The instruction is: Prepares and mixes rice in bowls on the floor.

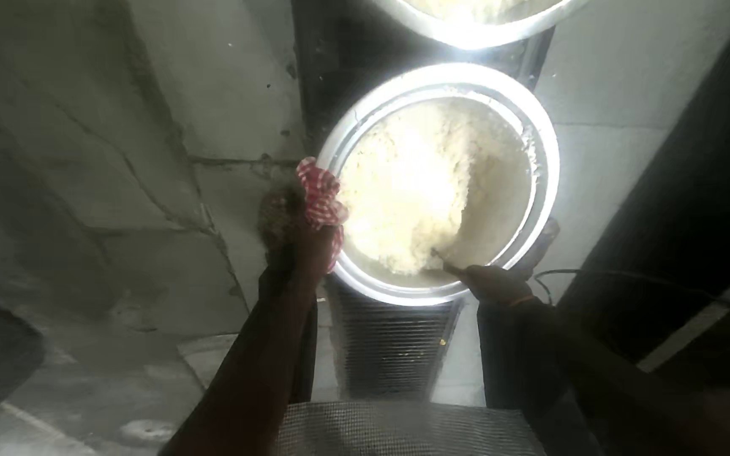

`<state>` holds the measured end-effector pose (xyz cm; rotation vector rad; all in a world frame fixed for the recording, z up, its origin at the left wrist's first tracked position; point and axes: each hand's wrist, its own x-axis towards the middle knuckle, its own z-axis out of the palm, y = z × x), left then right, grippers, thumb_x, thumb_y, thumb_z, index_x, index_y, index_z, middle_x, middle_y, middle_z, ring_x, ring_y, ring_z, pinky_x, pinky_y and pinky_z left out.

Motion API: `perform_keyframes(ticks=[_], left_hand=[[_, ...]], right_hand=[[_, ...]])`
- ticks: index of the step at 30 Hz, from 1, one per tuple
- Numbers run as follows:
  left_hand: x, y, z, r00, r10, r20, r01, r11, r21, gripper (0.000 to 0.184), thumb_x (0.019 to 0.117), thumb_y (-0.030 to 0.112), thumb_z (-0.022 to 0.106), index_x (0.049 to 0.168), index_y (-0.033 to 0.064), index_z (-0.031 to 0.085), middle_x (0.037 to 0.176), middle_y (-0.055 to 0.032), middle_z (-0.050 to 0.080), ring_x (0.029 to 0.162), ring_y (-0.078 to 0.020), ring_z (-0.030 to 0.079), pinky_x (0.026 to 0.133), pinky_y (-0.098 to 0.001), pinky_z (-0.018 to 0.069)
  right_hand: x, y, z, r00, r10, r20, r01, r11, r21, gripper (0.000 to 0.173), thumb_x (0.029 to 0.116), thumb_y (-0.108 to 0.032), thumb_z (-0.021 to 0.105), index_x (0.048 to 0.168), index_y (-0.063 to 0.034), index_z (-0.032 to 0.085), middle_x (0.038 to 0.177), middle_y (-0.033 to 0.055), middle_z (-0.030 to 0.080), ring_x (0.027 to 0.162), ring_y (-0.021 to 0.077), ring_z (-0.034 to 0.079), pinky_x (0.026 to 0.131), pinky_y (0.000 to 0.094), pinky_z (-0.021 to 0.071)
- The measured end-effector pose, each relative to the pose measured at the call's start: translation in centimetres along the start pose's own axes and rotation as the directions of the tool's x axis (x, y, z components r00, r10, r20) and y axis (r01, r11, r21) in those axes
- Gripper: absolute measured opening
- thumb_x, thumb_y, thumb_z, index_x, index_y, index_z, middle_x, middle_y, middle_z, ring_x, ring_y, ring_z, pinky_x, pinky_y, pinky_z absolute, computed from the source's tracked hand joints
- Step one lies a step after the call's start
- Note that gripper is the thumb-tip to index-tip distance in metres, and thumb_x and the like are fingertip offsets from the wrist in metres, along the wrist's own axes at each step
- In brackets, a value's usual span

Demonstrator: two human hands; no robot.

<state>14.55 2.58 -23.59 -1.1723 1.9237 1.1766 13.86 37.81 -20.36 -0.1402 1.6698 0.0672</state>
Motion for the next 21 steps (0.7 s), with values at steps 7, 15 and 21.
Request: perform_keyframes(ticks=[7,15,21], left_hand=[[0.7,-1.3,0.7,0.998,0.048,-0.031,-0.049,0.997,-0.054,0.060,0.0962,0.018,0.069,0.147,0.0009,0.044,0.137,-0.0177,0.059,0.124,-0.0212,0.059,0.107,-0.0403,0.0488],[0.5,-1.8,0.8,0.997,0.077,-0.015,-0.078,0.986,-0.151,0.057,0.0965,0.017,0.067,0.146,0.0020,0.044,0.134,-0.0143,0.059,0.120,-0.0169,0.060,0.103,-0.0368,0.0517],[0.5,-2.1,1.2,0.992,0.101,-0.070,-0.112,0.978,-0.175,0.061,0.0950,0.012,0.069,0.148,0.0009,0.041,0.135,-0.0152,0.058,0.121,-0.0162,0.060,0.104,-0.0350,0.0510]], right_hand=[[0.2,-3.6,6.5,0.991,-0.047,-0.125,0.094,0.913,0.396,0.030,0.1074,-0.035,0.052,0.119,-0.0132,0.069,0.108,0.0130,0.072,0.103,0.0317,0.069,0.092,0.0568,0.0536],[1.0,-12.4,9.2,0.997,0.077,0.033,-0.059,0.366,0.929,0.041,0.1076,-0.044,0.050,0.118,-0.0096,0.069,0.083,0.0099,0.066,0.065,0.0211,0.061,0.061,0.0410,0.0544],[-0.8,-15.2,9.2,0.988,0.020,0.156,-0.153,-0.102,0.983,0.042,0.1048,-0.050,0.053,0.115,-0.0109,0.066,0.068,0.0032,0.055,0.044,0.0105,0.045,0.041,0.0252,0.0420]])
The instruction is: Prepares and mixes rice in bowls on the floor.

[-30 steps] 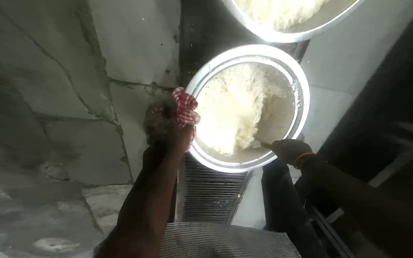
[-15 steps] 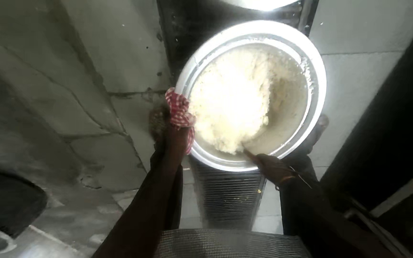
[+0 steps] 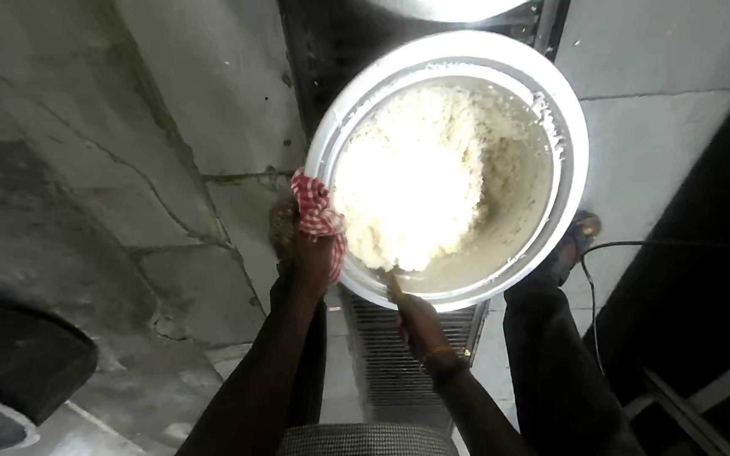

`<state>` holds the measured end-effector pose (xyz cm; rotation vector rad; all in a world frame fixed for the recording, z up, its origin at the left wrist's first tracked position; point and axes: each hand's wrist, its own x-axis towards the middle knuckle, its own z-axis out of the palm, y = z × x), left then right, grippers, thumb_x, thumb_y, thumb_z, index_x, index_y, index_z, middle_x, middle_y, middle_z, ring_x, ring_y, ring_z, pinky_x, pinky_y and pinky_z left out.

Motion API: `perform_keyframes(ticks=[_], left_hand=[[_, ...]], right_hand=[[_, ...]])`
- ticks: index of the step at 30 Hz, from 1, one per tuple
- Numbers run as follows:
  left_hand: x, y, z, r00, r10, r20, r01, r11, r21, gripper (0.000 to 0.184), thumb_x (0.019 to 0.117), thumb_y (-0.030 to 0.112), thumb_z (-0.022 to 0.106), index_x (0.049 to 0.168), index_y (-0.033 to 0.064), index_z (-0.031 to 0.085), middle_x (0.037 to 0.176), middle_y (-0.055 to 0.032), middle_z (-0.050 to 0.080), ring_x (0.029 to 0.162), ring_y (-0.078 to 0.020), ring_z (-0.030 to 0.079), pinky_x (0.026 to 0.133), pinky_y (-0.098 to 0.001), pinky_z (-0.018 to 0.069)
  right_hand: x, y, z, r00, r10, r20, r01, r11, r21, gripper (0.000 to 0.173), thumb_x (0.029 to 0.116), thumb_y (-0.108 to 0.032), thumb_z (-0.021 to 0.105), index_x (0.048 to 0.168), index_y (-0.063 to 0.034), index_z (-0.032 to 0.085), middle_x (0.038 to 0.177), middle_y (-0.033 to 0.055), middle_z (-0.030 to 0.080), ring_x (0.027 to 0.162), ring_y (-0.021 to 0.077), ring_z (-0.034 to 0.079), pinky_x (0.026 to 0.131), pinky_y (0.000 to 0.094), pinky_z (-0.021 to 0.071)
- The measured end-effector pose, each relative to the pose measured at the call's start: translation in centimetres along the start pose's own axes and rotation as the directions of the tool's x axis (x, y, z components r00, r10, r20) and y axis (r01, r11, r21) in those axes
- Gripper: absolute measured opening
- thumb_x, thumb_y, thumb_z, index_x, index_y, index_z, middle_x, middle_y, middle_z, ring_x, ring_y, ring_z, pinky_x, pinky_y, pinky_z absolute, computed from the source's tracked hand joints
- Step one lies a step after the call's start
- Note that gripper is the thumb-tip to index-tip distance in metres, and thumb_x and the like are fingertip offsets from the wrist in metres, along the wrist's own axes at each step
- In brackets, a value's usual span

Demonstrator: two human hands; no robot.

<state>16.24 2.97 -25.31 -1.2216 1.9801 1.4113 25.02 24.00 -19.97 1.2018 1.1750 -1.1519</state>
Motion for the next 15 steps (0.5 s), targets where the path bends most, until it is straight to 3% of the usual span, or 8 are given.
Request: perform_keyframes(ticks=[2,4,6,7,10,12,15], left_hand=[[-0.1,-0.2,0.1,1.000,-0.020,-0.022,0.020,1.000,0.018,0.062,0.0939,0.012,0.070,0.148,0.0014,0.042,0.136,-0.0162,0.058,0.122,-0.0181,0.059,0.105,-0.0370,0.0503],[-0.8,-0.2,0.4,0.997,-0.053,-0.052,0.056,0.997,0.044,0.057,0.0947,0.013,0.069,0.145,0.0014,0.045,0.134,-0.0163,0.060,0.120,-0.0194,0.060,0.104,-0.0392,0.0507],[-2.0,0.3,1.3,0.993,-0.073,-0.097,0.080,0.995,0.066,0.050,0.0966,0.014,0.068,0.141,-0.0008,0.050,0.129,-0.0173,0.062,0.117,-0.0208,0.062,0.102,-0.0406,0.0514],[-2.6,0.5,1.9,0.989,-0.076,-0.124,0.083,0.995,0.051,0.049,0.0967,0.012,0.067,0.140,-0.0030,0.050,0.130,-0.0192,0.062,0.118,-0.0222,0.061,0.103,-0.0404,0.0507],[-5.8,4.4,3.6,0.950,-0.270,-0.159,0.266,0.963,-0.047,0.057,0.0982,0.004,0.064,0.148,-0.0056,0.039,0.142,-0.0244,0.053,0.129,-0.0276,0.054,0.111,-0.0409,0.0440],[-7.0,5.4,4.6,0.927,-0.321,-0.195,0.318,0.947,-0.049,0.057,0.0980,0.005,0.065,0.149,-0.0054,0.040,0.144,-0.0256,0.052,0.132,-0.0305,0.053,0.112,-0.0442,0.0420],[-7.4,3.9,5.1,0.965,-0.183,-0.190,0.181,0.983,-0.027,0.055,0.0987,0.010,0.063,0.149,-0.0008,0.041,0.140,-0.0200,0.055,0.126,-0.0225,0.056,0.107,-0.0395,0.0472]], right_hand=[[-0.8,0.0,-0.2,1.000,-0.014,-0.020,0.014,0.999,0.036,0.041,0.1048,-0.047,0.055,0.112,-0.0085,0.067,0.066,0.0038,0.055,0.043,0.0110,0.045,0.040,0.0257,0.0420],[-1.7,0.3,-1.3,0.998,-0.044,-0.051,0.042,0.998,-0.040,0.040,0.1055,-0.044,0.055,0.117,-0.0081,0.068,0.069,0.0054,0.058,0.046,0.0130,0.048,0.043,0.0279,0.0440],[-2.7,-0.2,-3.2,0.984,-0.132,-0.116,0.098,0.961,-0.259,0.037,0.1071,-0.040,0.053,0.117,-0.0080,0.070,0.074,0.0075,0.063,0.054,0.0164,0.056,0.051,0.0334,0.0508],[-3.4,-1.1,-4.4,0.971,-0.192,-0.142,0.120,0.907,-0.403,0.035,0.1077,-0.036,0.053,0.118,-0.0079,0.070,0.081,0.0097,0.067,0.063,0.0199,0.062,0.060,0.0391,0.0548],[-6.3,-4.9,-7.7,0.922,-0.345,-0.179,0.043,0.548,-0.835,0.034,0.1086,-0.036,0.049,0.126,-0.0151,0.070,0.105,0.0133,0.074,0.094,0.0317,0.072,0.085,0.0553,0.0565],[-7.8,-7.0,-9.6,0.881,-0.435,-0.183,-0.069,0.266,-0.961,0.032,0.1085,-0.035,0.048,0.130,-0.0227,0.068,0.110,0.0104,0.074,0.095,0.0329,0.073,0.080,0.0557,0.0570],[-9.1,-9.1,-13.3,0.822,-0.548,-0.156,-0.147,0.060,-0.987,0.034,0.1050,-0.029,0.053,0.137,-0.0274,0.064,0.112,0.0107,0.072,0.090,0.0334,0.072,0.075,0.0552,0.0580]])
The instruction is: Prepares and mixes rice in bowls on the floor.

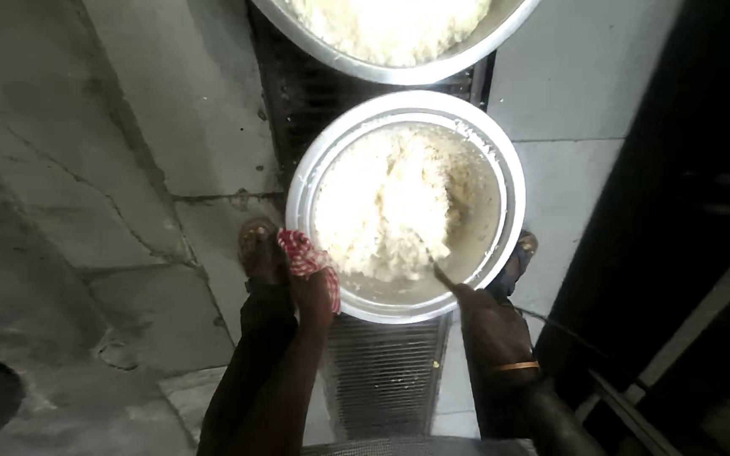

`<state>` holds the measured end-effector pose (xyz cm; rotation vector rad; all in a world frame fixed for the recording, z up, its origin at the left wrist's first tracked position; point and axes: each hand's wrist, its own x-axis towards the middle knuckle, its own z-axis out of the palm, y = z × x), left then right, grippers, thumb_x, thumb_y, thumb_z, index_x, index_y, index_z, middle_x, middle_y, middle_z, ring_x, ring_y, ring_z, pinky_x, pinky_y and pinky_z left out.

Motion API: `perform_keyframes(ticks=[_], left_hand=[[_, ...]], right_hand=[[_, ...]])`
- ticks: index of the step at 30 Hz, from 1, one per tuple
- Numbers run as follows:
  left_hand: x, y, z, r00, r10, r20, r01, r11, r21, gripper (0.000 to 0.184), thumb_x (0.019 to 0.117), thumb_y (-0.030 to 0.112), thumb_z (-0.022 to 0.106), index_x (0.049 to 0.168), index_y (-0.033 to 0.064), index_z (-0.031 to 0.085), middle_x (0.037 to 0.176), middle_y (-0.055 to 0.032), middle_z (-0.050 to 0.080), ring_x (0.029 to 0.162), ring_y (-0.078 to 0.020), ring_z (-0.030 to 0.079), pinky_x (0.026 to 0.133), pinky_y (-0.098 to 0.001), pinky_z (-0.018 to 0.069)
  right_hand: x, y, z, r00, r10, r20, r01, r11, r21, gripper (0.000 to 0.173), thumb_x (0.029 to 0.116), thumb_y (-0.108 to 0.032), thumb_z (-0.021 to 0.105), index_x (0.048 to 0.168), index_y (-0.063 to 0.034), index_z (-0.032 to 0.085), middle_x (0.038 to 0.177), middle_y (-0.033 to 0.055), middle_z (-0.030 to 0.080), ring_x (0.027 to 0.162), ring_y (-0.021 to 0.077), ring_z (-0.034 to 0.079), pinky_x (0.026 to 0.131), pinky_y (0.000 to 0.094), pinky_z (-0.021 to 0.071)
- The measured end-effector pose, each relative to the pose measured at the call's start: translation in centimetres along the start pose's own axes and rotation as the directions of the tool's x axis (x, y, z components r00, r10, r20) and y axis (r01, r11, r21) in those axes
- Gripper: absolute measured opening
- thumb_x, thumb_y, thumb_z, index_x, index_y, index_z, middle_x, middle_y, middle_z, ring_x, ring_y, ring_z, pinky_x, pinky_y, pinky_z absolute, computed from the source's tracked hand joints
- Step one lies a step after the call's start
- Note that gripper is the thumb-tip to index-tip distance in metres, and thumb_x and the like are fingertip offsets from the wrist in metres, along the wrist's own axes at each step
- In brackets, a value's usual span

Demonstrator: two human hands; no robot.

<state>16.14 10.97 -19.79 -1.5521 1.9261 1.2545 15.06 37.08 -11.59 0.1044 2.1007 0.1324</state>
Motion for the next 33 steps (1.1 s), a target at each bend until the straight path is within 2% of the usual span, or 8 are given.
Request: perform_keyframes(ticks=[4,10,13,17,23,27,31,33], left_hand=[[2.5,0.2,-1.4,0.992,0.004,0.129,0.011,0.993,-0.120,0.060,0.0960,0.008,0.067,0.149,0.0030,0.039,0.137,-0.0147,0.055,0.115,-0.0154,0.059,0.097,-0.0345,0.0530],[10.5,6.3,-2.3,0.959,0.178,0.220,-0.235,0.934,0.268,0.083,0.0932,0.055,0.067,0.154,0.0081,0.036,0.146,-0.0187,0.051,0.132,-0.0299,0.054,0.110,-0.0530,0.0457],[12.1,11.4,-0.8,0.908,0.311,0.280,-0.410,0.797,0.444,0.073,0.0948,0.047,0.067,0.150,0.0068,0.042,0.141,-0.0233,0.055,0.129,-0.0379,0.056,0.107,-0.0607,0.0444],[13.5,11.6,-1.2,0.882,0.297,0.367,-0.447,0.775,0.447,0.061,0.0978,0.038,0.064,0.150,0.0117,0.043,0.135,-0.0197,0.061,0.126,-0.0360,0.059,0.104,-0.0628,0.0453],[11.9,3.6,-4.8,0.957,0.265,0.119,-0.288,0.918,0.274,0.062,0.1001,0.027,0.063,0.153,0.0059,0.038,0.145,-0.0194,0.053,0.132,-0.0287,0.055,0.111,-0.0503,0.0447],[6.6,-2.8,-4.8,0.998,-0.050,-0.043,0.049,0.999,-0.017,0.064,0.1045,0.036,0.057,0.156,0.0069,0.032,0.145,-0.0189,0.051,0.126,-0.0271,0.056,0.105,-0.0483,0.0486],[1.4,-3.1,-3.8,0.930,-0.356,0.087,0.366,0.916,-0.162,0.053,0.1074,0.038,0.051,0.146,0.0033,0.044,0.135,-0.0192,0.056,0.117,-0.0264,0.058,0.098,-0.0492,0.0503],[1.1,-3.1,-4.1,0.912,-0.371,0.173,0.403,0.889,-0.219,0.049,0.1075,0.039,0.048,0.142,0.0054,0.047,0.127,-0.0156,0.059,0.108,-0.0220,0.060,0.091,-0.0450,0.0524]], right_hand=[[0.3,3.1,-3.3,1.000,-0.004,-0.003,0.004,1.000,0.028,0.045,0.1045,-0.020,0.056,0.150,-0.0235,0.053,0.122,0.0216,0.065,0.093,0.0397,0.070,0.077,0.0564,0.0591],[5.1,2.5,-0.2,0.971,0.237,-0.038,-0.229,0.962,0.151,0.062,0.1025,-0.015,0.056,0.159,-0.0326,0.036,0.128,0.0264,0.063,0.092,0.0463,0.071,0.074,0.0635,0.0582],[5.7,-0.3,2.2,0.956,0.269,0.118,-0.285,0.948,0.144,0.058,0.1055,-0.018,0.051,0.161,-0.0223,0.032,0.126,0.0234,0.066,0.107,0.0420,0.070,0.087,0.0594,0.0566],[3.9,-2.6,5.0,0.991,0.023,0.134,-0.064,0.948,0.310,0.058,0.1055,-0.013,0.049,0.161,-0.0106,0.032,0.139,0.0202,0.062,0.122,0.0358,0.064,0.106,0.0518,0.0496],[5.0,-4.9,0.6,0.983,-0.101,0.153,0.027,0.905,0.425,0.059,0.1081,-0.014,0.046,0.164,-0.0191,0.028,0.135,0.0194,0.063,0.117,0.0373,0.066,0.101,0.0539,0.0517],[6.3,-4.9,-3.0,0.991,-0.084,0.105,0.031,0.904,0.426,0.049,0.1098,-0.019,0.043,0.158,-0.0203,0.040,0.128,0.0192,0.067,0.112,0.0370,0.068,0.097,0.0562,0.0531],[3.6,-3.6,-3.0,1.000,0.016,-0.009,-0.013,0.970,0.242,0.054,0.1067,-0.021,0.051,0.158,-0.0336,0.040,0.125,0.0208,0.062,0.098,0.0383,0.070,0.076,0.0555,0.0600],[3.8,-2.5,-0.3,0.997,0.064,-0.045,-0.053,0.975,0.217,0.056,0.1045,-0.021,0.056,0.157,-0.0332,0.041,0.132,0.0215,0.060,0.103,0.0398,0.069,0.080,0.0568,0.0596]])
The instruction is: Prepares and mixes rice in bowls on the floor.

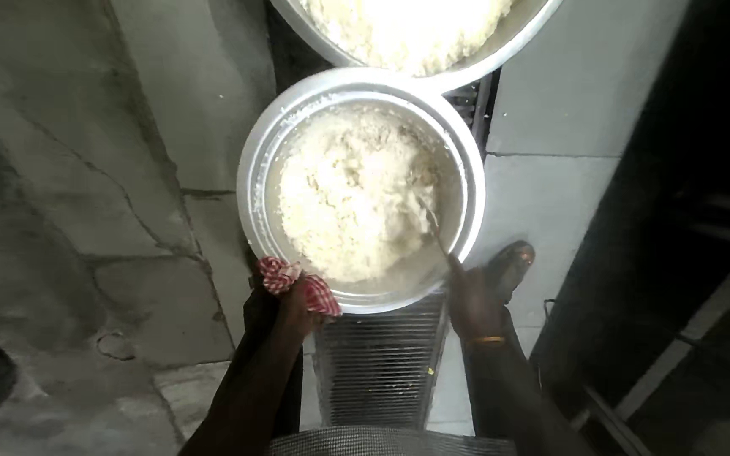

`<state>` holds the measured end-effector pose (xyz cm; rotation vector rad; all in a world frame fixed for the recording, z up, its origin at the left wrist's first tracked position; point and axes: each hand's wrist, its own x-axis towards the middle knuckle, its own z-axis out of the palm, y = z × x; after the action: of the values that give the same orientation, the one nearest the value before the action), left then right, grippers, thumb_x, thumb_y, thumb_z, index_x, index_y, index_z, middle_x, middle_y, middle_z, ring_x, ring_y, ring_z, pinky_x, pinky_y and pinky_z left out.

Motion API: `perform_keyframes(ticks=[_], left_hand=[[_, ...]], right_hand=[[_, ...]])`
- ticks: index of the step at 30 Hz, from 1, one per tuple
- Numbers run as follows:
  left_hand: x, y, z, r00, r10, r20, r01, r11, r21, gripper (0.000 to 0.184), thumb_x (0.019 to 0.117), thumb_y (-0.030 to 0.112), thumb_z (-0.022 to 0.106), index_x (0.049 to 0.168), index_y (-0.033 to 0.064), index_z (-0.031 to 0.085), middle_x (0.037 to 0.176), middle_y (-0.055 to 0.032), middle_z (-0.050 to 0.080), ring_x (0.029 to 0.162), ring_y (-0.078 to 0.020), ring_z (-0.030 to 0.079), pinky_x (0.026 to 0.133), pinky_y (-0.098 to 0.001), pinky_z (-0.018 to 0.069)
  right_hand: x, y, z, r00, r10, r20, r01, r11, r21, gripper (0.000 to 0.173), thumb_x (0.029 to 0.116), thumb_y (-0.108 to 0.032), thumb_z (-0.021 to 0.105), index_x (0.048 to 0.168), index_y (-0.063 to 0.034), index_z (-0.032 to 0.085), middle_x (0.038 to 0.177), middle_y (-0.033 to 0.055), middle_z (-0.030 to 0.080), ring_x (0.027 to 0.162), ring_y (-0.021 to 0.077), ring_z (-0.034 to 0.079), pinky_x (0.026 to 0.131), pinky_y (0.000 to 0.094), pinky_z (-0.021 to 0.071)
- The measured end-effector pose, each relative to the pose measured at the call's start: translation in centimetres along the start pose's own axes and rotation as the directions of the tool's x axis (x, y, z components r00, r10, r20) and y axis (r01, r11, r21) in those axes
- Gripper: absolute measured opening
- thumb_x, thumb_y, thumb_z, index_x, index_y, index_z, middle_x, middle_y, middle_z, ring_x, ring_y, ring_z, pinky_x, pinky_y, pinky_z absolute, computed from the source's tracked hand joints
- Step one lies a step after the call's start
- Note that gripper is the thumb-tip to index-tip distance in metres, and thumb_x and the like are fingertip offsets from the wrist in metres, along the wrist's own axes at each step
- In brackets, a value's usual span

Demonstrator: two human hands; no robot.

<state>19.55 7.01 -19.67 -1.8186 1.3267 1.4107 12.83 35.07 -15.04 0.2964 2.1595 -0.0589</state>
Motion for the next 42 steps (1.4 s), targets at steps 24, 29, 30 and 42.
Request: perform_keyframes(ticks=[24,29,30,42], left_hand=[[4.9,0.1,-1.6,0.973,0.193,-0.130,-0.227,0.903,-0.364,0.057,0.1008,0.048,0.059,0.141,0.0079,0.053,0.129,-0.0111,0.063,0.112,-0.0186,0.063,0.097,-0.0420,0.0535],[5.2,0.0,-1.4,0.989,0.114,-0.097,-0.146,0.877,-0.458,0.056,0.0999,0.049,0.060,0.140,0.0118,0.053,0.123,-0.0102,0.064,0.107,-0.0186,0.064,0.091,-0.0428,0.0553],[5.3,-0.1,-1.4,0.990,0.102,-0.096,-0.134,0.884,-0.448,0.057,0.0989,0.051,0.061,0.139,0.0116,0.054,0.124,-0.0103,0.064,0.107,-0.0189,0.064,0.091,-0.0432,0.0554],[5.6,-0.1,-1.4,0.992,0.116,-0.051,-0.126,0.929,-0.347,0.064,0.0996,0.061,0.053,0.140,0.0120,0.053,0.124,-0.0111,0.064,0.109,-0.0209,0.064,0.091,-0.0462,0.0555]], right_hand=[[7.9,-14.4,-16.2,0.982,-0.157,0.106,0.178,0.571,-0.801,0.017,0.0989,-0.008,0.055,0.101,-0.0010,0.071,0.100,0.0216,0.070,0.095,0.0419,0.069,0.069,0.0583,0.0533],[8.5,-14.0,-14.7,0.953,-0.211,0.217,0.294,0.469,-0.833,0.019,0.1018,-0.007,0.051,0.102,-0.0007,0.068,0.094,0.0218,0.069,0.090,0.0421,0.070,0.069,0.0566,0.0538],[8.7,-12.8,-14.7,0.942,-0.229,0.245,0.326,0.455,-0.829,0.019,0.1023,-0.009,0.050,0.105,-0.0034,0.069,0.094,0.0203,0.070,0.089,0.0413,0.070,0.070,0.0565,0.0542],[6.3,-5.6,-5.9,0.842,-0.226,0.489,0.519,0.584,-0.624,0.023,0.1017,-0.024,0.058,0.122,-0.0191,0.067,0.105,0.0118,0.072,0.095,0.0354,0.071,0.076,0.0575,0.0574]])
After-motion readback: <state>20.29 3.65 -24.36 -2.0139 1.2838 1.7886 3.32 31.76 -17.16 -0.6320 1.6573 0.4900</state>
